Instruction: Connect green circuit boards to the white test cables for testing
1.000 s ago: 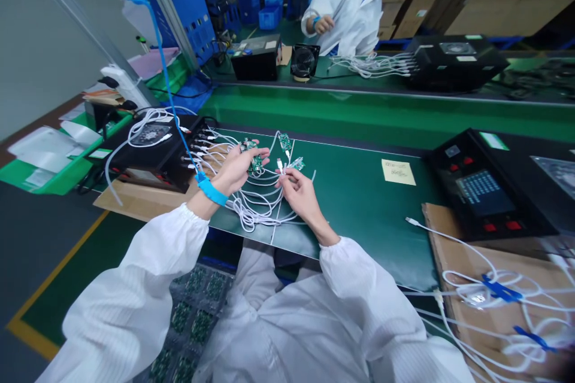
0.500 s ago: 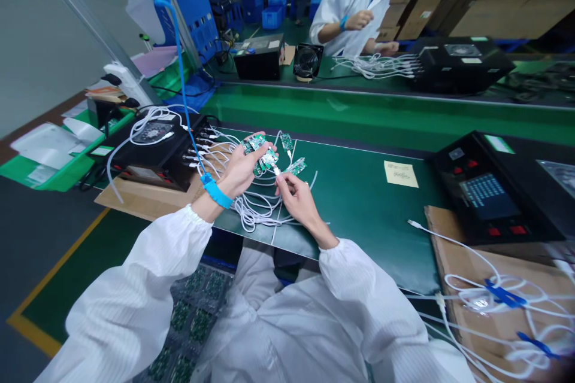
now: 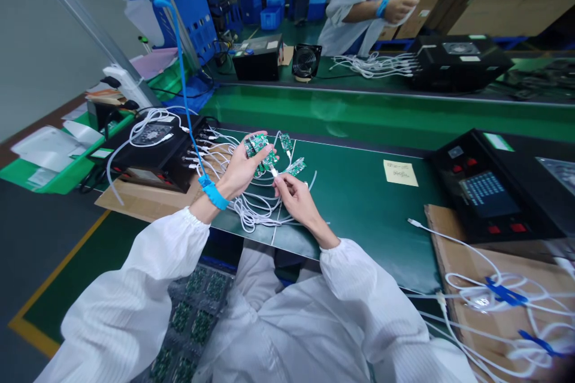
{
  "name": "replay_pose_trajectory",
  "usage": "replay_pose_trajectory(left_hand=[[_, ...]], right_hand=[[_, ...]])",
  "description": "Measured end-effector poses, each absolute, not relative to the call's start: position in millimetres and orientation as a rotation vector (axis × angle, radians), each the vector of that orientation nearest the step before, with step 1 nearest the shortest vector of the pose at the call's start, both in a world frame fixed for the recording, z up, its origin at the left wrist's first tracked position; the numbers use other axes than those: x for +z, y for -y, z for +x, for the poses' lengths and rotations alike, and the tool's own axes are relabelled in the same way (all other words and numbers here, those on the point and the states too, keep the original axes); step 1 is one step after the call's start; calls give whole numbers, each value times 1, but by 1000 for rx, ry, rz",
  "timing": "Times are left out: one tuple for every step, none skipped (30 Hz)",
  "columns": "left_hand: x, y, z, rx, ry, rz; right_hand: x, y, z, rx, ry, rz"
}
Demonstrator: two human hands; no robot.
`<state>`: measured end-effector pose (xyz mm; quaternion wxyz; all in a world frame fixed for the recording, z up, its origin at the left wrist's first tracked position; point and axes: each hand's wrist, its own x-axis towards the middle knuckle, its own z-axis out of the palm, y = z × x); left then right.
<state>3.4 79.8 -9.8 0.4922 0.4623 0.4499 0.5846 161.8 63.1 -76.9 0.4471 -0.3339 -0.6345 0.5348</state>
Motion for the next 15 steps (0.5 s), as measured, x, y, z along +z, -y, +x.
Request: replay_pose_trajectory(left_hand=[[-10, -80, 3, 1430, -1130, 1179], [-10, -80, 2, 1438, -1174, 1241], [-9, -80, 2, 1441, -1219, 1299], [-8, -80, 1, 1440, -1258, 1344], [-7, -80, 1, 1437, -1290, 1372], [-6, -80, 1, 1434, -1313, 1380], [-4, -80, 0, 1432, -1329, 1371], [-2, -80, 0, 1427, -1339, 1346], [1, -80, -1, 1410, -1347, 1318], [4, -79, -2, 1381, -1353, 1296], [7, -79, -3, 1345, -1361, 1282], [11, -79, -4, 1302, -1370, 1281], [15, -78, -6, 1258, -1377, 1292], [18, -77, -8, 1215, -1386, 1310], [22, -77, -9, 1180, -1396, 1333]], right_hand=[[-77, -63, 162, 1317, 1570, -822], [-77, -64, 162, 1309, 1570, -818], [-78, -64, 162, 1300, 1568, -816], [-79, -64, 162, 1295, 1564, -815], [-80, -65, 162, 1291, 1556, -814], [-81, -65, 163, 1291, 1545, -814], [-82, -65, 163, 1292, 1533, -818], [-83, -65, 163, 1293, 1520, -823], [-84, -65, 163, 1292, 1511, -826], [-84, -65, 163, 1289, 1508, -829], [-85, -65, 163, 1286, 1509, -829], [-85, -64, 162, 1282, 1513, -829], [-85, -63, 162, 1276, 1518, -826], [-86, -63, 161, 1270, 1521, -824], [-86, -62, 160, 1265, 1521, -818]])
